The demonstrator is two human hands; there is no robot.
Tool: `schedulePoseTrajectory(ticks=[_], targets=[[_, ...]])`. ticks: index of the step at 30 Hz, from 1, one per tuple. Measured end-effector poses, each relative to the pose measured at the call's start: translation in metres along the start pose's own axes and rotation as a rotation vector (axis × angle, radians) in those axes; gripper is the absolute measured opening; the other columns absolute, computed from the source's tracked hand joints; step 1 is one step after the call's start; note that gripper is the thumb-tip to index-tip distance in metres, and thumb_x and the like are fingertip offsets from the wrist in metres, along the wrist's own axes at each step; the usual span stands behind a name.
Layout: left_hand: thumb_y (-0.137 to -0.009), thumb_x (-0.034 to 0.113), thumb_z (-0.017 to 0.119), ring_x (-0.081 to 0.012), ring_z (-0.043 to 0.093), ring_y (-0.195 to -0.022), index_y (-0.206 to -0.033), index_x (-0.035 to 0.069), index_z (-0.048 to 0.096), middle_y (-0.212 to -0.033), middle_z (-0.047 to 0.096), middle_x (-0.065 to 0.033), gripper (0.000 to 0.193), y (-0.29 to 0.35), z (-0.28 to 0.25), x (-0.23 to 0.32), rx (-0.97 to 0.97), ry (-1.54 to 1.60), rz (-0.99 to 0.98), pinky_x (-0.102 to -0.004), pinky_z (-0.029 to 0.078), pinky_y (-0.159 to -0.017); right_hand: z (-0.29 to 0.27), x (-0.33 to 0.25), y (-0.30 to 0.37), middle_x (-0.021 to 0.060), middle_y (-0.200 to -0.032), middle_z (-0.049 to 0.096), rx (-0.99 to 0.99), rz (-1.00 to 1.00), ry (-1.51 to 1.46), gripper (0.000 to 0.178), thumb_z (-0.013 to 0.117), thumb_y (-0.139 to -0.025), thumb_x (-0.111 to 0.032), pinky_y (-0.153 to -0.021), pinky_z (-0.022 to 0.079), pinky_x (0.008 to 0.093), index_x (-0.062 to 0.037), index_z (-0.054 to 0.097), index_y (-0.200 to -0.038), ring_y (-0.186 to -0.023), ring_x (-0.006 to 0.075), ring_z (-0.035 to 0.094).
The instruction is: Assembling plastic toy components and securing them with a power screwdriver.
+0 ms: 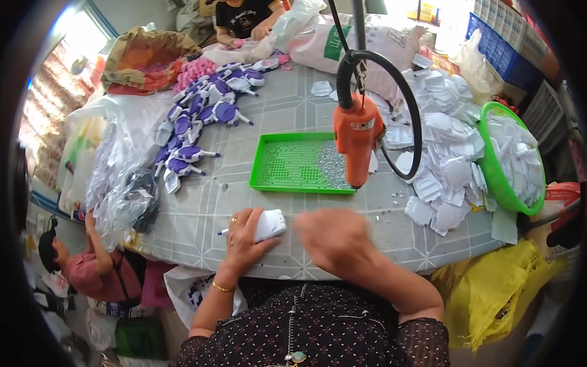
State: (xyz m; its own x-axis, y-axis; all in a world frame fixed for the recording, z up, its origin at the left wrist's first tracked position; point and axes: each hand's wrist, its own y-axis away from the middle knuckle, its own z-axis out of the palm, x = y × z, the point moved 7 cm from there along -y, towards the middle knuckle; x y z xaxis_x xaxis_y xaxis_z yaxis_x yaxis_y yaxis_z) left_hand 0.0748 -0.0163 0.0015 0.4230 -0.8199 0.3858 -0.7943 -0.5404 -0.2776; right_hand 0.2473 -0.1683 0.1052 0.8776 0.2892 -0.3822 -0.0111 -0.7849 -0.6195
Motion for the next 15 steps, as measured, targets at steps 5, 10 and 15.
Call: schedulePoseTrajectory(ticks=[5, 10, 15], targets=[[-0.071, 0.040, 0.086, -0.0377, 0.054, -0.115, -0.132, 0.000, 0.056, -0.126, 0.058, -0.0165, 0.078, 0.000, 0.003, 0.012, 0.089, -0.036, -0.031, -0.0486, 0.040, -0.101, -0.070, 0.035, 0.004, 0.0098, -0.111, 0.059, 0.477, 0.298, 0.102, 0.064, 0.073, -0.085, -0.016, -0.089, 0.046, 0.0337, 0.0042, 0.046, -0.139, -0.102, 0.0200, 0.059], [-0.072, 0.040, 0.085, -0.0376, 0.054, -0.114, -0.133, 0.000, 0.055, -0.126, 0.058, -0.0158, 0.079, -0.002, 0.008, 0.004, 0.110, -0.019, -0.015, -0.0481, 0.040, -0.099, -0.025, 0.075, -0.031, 0.0069, -0.108, 0.058, 0.354, 0.403, -0.288, 0.065, 0.069, -0.090, -0.014, -0.092, 0.046, 0.0324, 0.0057, 0.038, -0.144, -0.100, 0.0166, 0.060], [-0.073, 0.044, 0.083, -0.0369, 0.054, -0.116, -0.135, 0.000, 0.054, -0.130, 0.057, -0.0164, 0.082, 0.000, -0.001, 0.006, 0.116, -0.028, 0.015, -0.0479, 0.041, -0.097, 0.013, 0.087, -0.058, 0.0027, -0.090, 0.059, 0.377, 0.606, -0.712, 0.038, 0.065, -0.090, -0.005, -0.079, 0.049, 0.0272, 0.0011, 0.049, -0.125, -0.083, 0.0114, 0.060]])
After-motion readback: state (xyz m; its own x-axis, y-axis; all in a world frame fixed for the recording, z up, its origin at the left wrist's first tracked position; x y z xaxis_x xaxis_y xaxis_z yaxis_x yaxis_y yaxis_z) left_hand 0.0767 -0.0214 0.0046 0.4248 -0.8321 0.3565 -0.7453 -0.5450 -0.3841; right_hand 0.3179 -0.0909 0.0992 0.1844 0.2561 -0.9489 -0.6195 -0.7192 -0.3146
